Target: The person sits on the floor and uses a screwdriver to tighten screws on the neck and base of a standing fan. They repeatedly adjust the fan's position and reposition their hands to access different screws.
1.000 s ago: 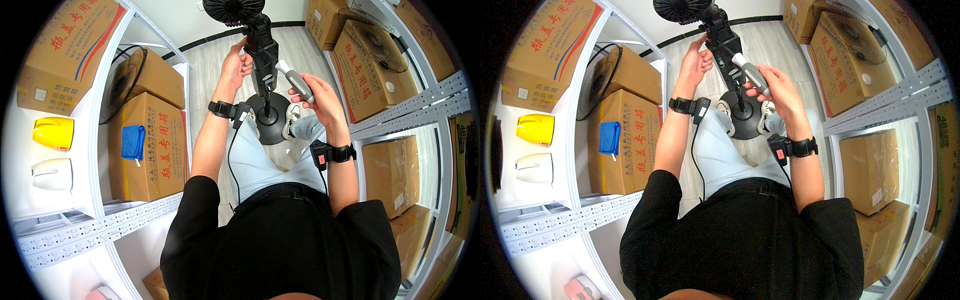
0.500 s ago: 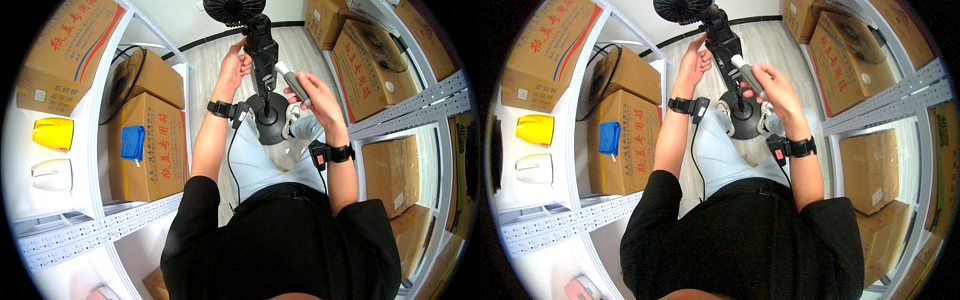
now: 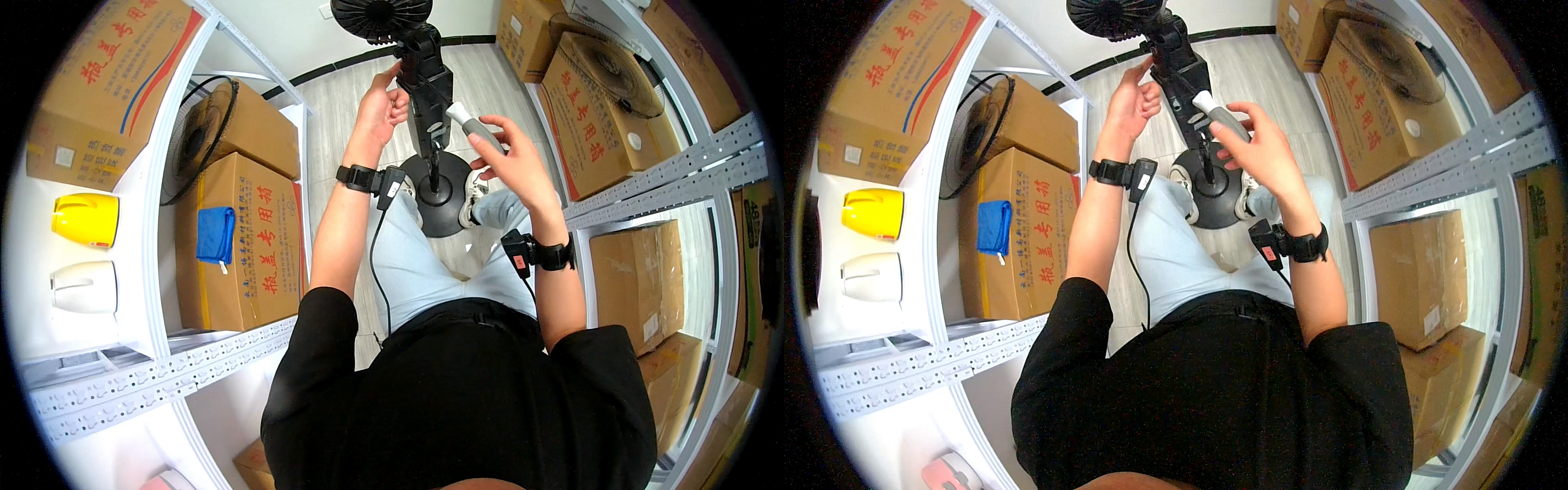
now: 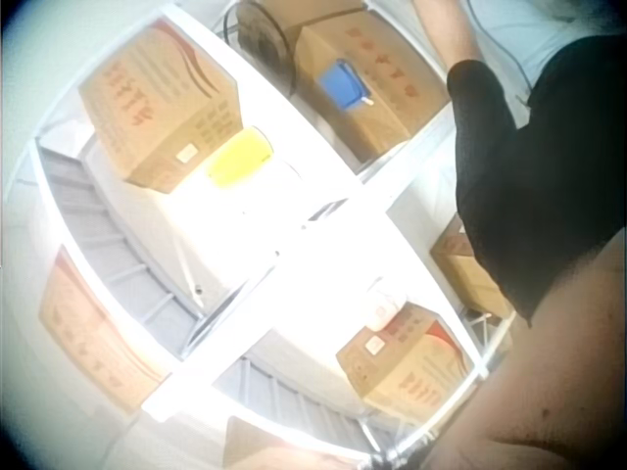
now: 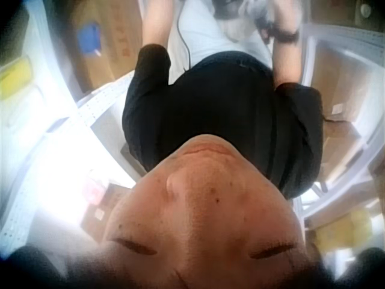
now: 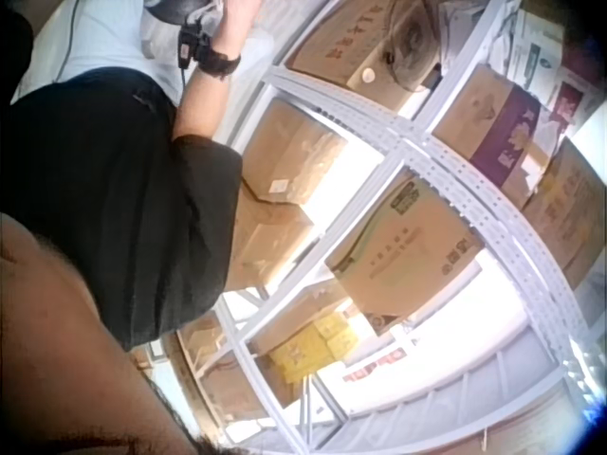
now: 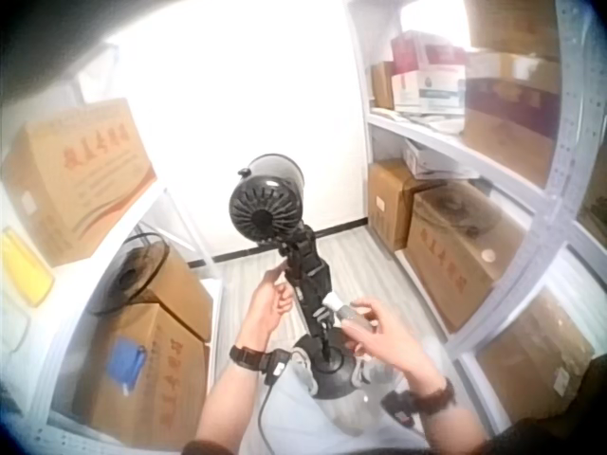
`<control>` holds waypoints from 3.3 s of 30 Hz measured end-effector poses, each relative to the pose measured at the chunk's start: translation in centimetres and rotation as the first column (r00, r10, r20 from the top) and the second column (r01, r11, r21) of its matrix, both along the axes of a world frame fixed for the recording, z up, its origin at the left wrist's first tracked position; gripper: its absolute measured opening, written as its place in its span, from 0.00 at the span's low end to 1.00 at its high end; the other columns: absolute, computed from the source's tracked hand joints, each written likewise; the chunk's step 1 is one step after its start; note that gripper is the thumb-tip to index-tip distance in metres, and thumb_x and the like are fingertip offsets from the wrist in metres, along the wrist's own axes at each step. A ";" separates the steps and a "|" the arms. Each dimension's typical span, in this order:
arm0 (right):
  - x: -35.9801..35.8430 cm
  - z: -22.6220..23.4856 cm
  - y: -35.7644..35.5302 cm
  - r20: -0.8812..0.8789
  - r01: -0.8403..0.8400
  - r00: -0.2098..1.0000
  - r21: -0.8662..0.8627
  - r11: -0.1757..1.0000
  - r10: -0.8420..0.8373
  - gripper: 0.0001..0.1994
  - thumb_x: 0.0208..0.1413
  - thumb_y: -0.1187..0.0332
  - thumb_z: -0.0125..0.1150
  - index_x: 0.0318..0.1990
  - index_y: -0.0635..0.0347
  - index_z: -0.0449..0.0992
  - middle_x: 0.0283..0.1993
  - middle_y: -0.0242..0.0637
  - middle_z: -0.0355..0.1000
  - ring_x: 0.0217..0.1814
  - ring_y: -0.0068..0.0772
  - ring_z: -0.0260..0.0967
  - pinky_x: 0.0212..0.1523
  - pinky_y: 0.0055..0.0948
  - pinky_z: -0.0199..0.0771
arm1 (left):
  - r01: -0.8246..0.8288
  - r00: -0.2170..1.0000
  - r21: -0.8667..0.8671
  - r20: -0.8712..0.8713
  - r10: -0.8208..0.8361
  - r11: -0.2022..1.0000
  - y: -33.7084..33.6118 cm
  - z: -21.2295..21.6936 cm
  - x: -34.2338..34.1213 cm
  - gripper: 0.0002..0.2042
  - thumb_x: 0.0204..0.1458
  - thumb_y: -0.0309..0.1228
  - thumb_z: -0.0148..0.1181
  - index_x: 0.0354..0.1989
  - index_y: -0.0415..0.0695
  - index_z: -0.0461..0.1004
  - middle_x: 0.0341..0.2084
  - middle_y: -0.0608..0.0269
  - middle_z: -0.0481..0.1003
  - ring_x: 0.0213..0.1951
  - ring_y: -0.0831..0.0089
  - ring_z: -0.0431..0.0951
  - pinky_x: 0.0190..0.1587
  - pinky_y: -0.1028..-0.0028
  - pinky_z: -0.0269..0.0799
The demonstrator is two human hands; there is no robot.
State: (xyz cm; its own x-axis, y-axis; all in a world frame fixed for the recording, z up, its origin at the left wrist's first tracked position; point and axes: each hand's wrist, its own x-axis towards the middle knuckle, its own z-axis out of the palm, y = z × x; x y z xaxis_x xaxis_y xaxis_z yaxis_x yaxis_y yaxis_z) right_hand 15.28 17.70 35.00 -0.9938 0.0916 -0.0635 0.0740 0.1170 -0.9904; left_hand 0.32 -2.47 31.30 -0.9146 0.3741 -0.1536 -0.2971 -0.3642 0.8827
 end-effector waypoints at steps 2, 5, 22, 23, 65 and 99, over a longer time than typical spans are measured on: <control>0.1 0.8 -0.3 -0.027 -0.025 0.999 0.174 0.984 0.031 0.22 0.54 0.62 0.62 0.55 0.59 0.67 0.35 0.36 0.71 0.28 0.22 0.74 0.21 0.19 0.70 | -0.004 1.000 0.031 -0.003 0.004 1.000 0.1 -0.3 0.0 0.24 0.61 0.44 0.37 0.64 0.51 0.55 0.14 0.70 0.56 0.14 0.82 0.50 0.15 0.83 0.45; -0.1 1.1 -0.3 -0.020 0.005 1.000 0.186 0.983 -0.001 0.21 0.52 0.63 0.63 0.53 0.58 0.70 0.32 0.37 0.73 0.27 0.23 0.74 0.22 0.21 0.70 | -0.066 0.998 0.077 0.010 0.065 0.995 0.1 -0.8 0.1 0.24 0.60 0.42 0.38 0.64 0.49 0.55 0.15 0.67 0.59 0.15 0.81 0.53 0.16 0.82 0.47; 2.0 0.3 -0.5 -0.284 0.249 0.948 0.396 0.884 -0.140 0.18 0.50 0.64 0.63 0.48 0.59 0.72 0.36 0.47 0.75 0.38 0.44 0.75 0.38 0.34 0.73 | -0.239 0.950 0.214 0.252 0.183 0.947 -3.9 -7.4 0.3 0.16 0.57 0.16 0.43 0.53 0.22 0.54 0.50 0.39 0.62 0.51 0.53 0.69 0.56 0.67 0.69; 2.4 0.2 -0.3 -0.299 0.251 0.944 0.390 0.886 -0.137 0.18 0.50 0.64 0.63 0.47 0.59 0.72 0.36 0.46 0.75 0.38 0.44 0.75 0.38 0.34 0.73 | -0.241 0.949 0.207 0.254 0.186 0.948 -3.9 -7.6 0.3 0.15 0.58 0.18 0.44 0.52 0.22 0.56 0.48 0.40 0.64 0.49 0.55 0.70 0.54 0.69 0.71; 2.9 -3.6 2.4 -0.078 0.018 0.997 0.336 0.942 0.008 0.18 0.48 0.66 0.63 0.47 0.60 0.74 0.31 0.46 0.75 0.28 0.38 0.72 0.33 0.31 0.70 | 0.012 0.984 0.139 0.172 -0.037 0.990 -1.3 -9.4 2.7 0.12 0.55 0.23 0.56 0.46 0.31 0.69 0.35 0.56 0.74 0.37 0.72 0.75 0.40 0.79 0.73; 2.3 -2.0 2.9 -0.175 0.272 0.954 0.164 0.948 -0.244 0.17 0.51 0.63 0.64 0.48 0.57 0.74 0.28 0.33 0.75 0.24 0.19 0.70 0.27 0.22 0.68 | 0.066 0.978 0.400 0.155 -0.139 0.914 6.3 -2.7 0.8 0.13 0.58 0.27 0.52 0.48 0.33 0.69 0.28 0.64 0.71 0.29 0.78 0.69 0.29 0.82 0.64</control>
State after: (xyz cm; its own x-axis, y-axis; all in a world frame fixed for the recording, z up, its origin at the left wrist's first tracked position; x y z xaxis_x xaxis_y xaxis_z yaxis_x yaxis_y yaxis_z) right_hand 17.55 20.62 32.99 -0.9310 0.3421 0.1274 -0.0224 0.2948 -0.9553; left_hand 1.11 3.78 28.55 -0.8394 0.5275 -0.1310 -0.4890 -0.6279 0.6055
